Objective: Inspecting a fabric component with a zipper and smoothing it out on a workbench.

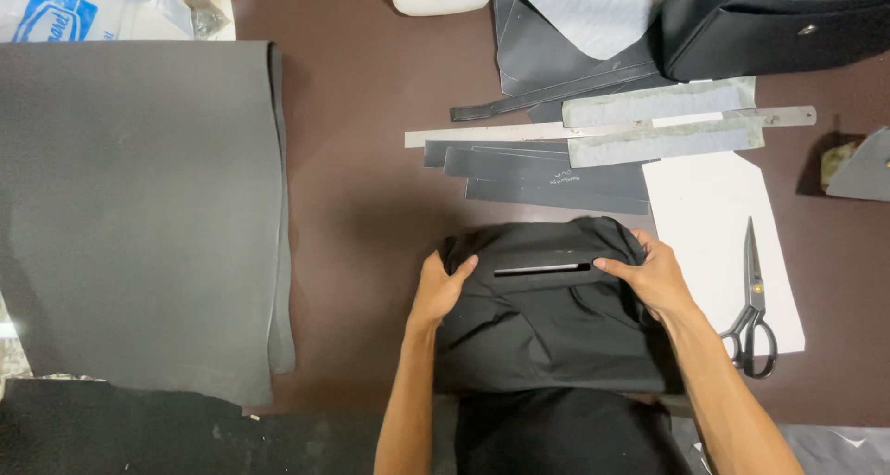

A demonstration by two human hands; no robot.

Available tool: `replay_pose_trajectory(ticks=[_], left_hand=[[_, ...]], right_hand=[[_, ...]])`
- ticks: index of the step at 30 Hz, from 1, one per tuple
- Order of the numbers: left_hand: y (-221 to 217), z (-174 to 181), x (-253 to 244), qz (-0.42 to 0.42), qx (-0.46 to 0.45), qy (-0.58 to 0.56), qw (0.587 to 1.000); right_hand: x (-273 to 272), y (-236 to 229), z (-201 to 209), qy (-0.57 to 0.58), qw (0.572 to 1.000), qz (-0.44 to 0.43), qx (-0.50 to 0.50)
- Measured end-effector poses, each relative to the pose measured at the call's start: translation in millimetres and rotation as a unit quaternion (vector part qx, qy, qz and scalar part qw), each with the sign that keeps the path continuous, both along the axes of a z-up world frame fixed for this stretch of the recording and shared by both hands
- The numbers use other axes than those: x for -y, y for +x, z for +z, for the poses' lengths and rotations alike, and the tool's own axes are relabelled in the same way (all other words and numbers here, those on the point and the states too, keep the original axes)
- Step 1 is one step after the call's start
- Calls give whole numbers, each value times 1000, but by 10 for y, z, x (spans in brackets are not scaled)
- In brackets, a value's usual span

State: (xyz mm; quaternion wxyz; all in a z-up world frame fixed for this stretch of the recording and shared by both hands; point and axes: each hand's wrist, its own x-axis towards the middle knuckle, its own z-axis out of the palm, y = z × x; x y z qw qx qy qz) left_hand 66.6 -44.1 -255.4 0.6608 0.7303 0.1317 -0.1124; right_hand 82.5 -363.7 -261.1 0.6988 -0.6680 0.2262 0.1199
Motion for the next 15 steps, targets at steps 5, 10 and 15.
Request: replay_pose_trajectory(ticks=[5,10,15], left_hand=[[-126,-239,0,12,25,5,1000],[-215,109,-10,41,27,-19,999],[-134,81,17,71,-23,41,996]], right_hand=[[17,42,-148,-9,1000,2,3],[57,-49,230,8,999,16,-41],[-123,2,229,-51,997,25,-59]])
